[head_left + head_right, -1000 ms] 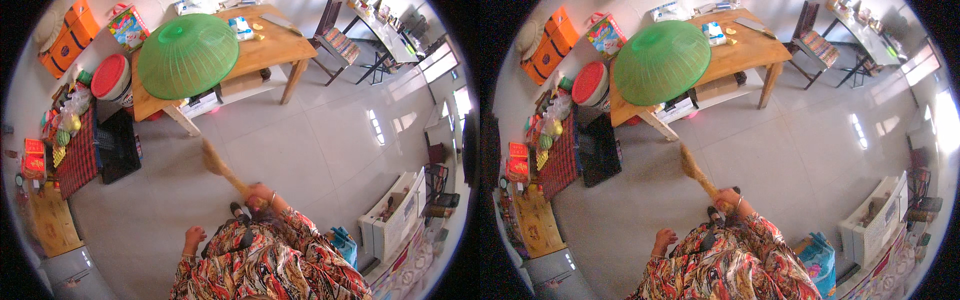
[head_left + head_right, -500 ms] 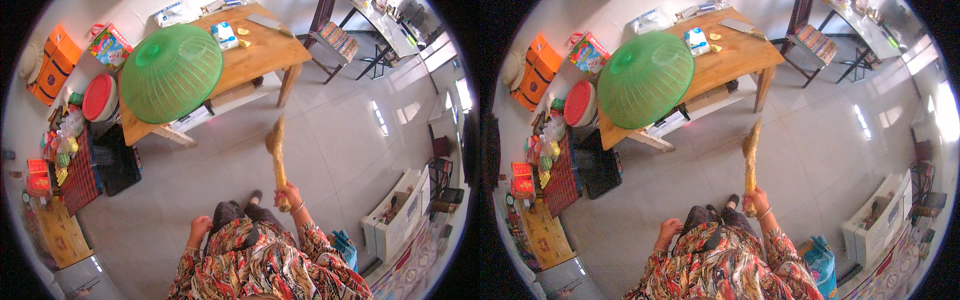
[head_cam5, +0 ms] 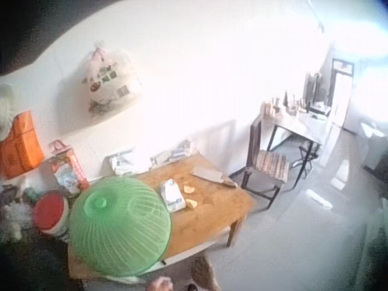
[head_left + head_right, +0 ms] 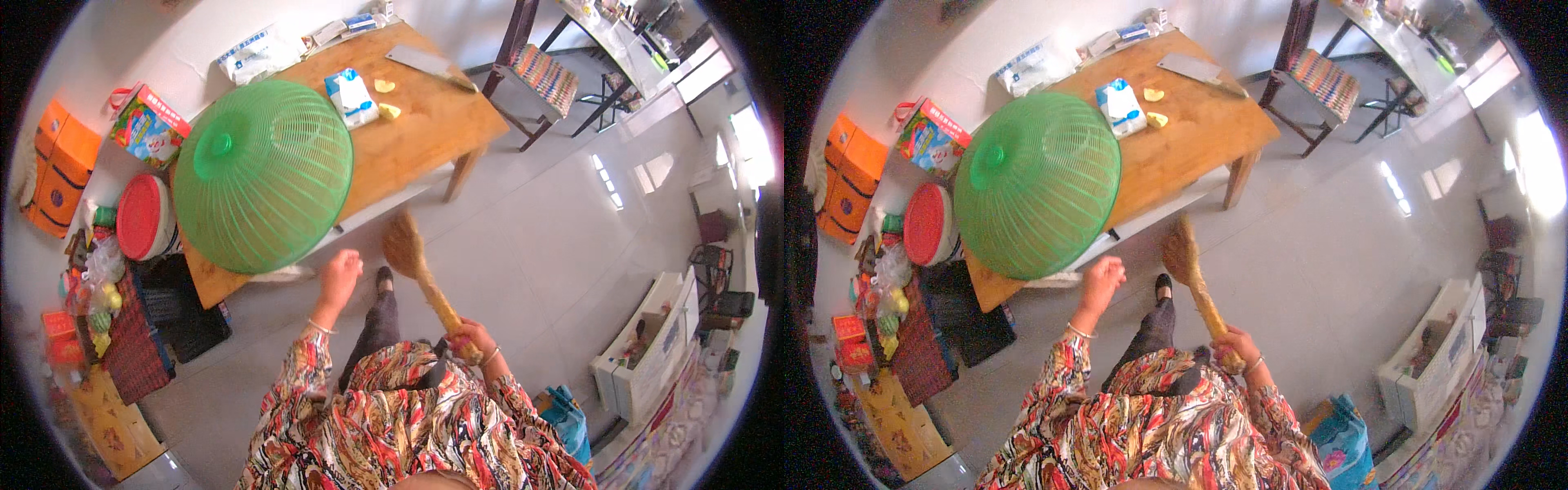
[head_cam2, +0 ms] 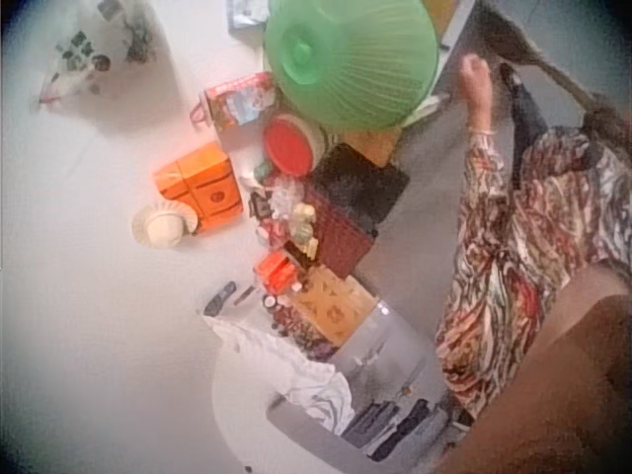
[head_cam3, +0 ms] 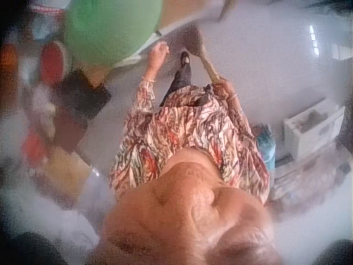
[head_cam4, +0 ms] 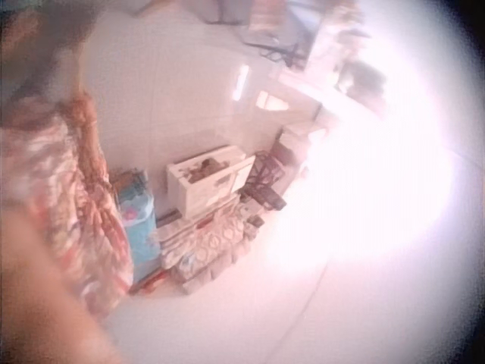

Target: The person sweeps the floor of a room while holding a piece of food in one hand and a broom in the other.

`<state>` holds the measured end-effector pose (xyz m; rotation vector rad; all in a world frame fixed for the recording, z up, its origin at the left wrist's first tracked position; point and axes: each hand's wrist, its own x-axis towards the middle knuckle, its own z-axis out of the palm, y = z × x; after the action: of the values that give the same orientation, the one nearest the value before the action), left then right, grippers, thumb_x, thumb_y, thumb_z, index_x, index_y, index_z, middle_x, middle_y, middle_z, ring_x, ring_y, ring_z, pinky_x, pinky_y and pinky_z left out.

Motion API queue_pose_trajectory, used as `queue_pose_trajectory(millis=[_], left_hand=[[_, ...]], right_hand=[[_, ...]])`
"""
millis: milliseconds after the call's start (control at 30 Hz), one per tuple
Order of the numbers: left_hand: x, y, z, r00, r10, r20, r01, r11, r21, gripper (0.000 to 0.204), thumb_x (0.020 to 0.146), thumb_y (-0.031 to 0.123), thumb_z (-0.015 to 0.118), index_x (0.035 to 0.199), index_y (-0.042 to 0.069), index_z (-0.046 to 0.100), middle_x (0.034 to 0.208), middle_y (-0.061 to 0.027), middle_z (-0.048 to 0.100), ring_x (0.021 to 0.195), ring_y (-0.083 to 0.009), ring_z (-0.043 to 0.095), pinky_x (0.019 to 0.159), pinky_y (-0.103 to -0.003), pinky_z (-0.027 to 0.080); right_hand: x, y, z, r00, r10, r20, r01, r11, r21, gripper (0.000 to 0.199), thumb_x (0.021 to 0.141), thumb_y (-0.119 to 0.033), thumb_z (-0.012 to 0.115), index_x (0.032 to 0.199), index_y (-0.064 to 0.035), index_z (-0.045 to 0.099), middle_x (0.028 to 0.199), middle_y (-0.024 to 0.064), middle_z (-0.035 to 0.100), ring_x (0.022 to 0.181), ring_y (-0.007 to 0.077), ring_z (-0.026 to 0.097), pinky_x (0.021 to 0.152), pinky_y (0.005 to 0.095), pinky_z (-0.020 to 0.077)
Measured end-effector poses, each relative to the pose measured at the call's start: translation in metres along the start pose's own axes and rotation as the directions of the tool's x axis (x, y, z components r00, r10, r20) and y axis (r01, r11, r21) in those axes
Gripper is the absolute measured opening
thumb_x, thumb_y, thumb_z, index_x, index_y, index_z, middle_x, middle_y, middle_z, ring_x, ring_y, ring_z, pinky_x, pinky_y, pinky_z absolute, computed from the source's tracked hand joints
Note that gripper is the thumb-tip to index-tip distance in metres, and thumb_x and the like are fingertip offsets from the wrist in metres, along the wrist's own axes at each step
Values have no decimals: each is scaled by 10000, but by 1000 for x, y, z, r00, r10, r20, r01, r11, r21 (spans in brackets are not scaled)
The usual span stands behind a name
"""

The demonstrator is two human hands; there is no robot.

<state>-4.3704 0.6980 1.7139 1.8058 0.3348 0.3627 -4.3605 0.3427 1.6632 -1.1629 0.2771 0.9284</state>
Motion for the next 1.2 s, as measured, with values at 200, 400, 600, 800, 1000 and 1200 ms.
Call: queue_pose_trajectory(millis=[200,400,600,800,1000,1200], left_hand=[[332,120,-118,923,351,-155,-338,935,106,108,828,69,607,921,17,624,739,-110,648,665,-173,632,639,-302,503],[597,175,-139,860,456,-228,-436,890,134,166,794,61,631,953,9,635,805,-106,675,717,-195,658,661,-307,516],[799,176,-50,770,638,9,-584,699,412,268,730,64,661,993,23,635,951,-178,648,904,-323,623,801,-394,494],[900,170,70,828,517,219,-509,527,681,363,734,91,656,1088,60,580,1032,-157,619,992,-325,590,810,-424,492],[916,161,90,900,365,236,-386,421,821,313,765,145,641,1073,127,595,1059,-163,576,987,-354,587,778,-488,493],[907,185,92,874,478,89,-338,465,818,125,768,166,636,876,108,655,971,-151,573,929,-351,547,813,-475,442]], right_hand=[[92,-170,128,997,-30,-77,49,965,257,328,819,-67,459,1144,-25,472,806,156,553,553,218,549,477,391,517],[162,-282,204,946,-131,-298,164,983,87,351,776,-34,460,1126,-7,487,815,153,566,579,203,557,477,323,492],[216,-356,174,977,-29,-212,95,947,307,509,742,38,506,1249,6,474,868,107,593,593,146,549,516,246,470],[271,-401,96,977,29,-212,-9,995,94,639,743,14,582,1355,12,399,970,92,605,679,133,565,560,234,457],[273,-408,105,986,65,-154,-34,980,197,647,740,25,583,1359,19,396,985,85,600,738,145,582,621,249,475],[239,-410,155,973,48,-225,12,966,257,641,746,66,559,1361,-8,397,910,70,599,671,132,555,574,245,459]])
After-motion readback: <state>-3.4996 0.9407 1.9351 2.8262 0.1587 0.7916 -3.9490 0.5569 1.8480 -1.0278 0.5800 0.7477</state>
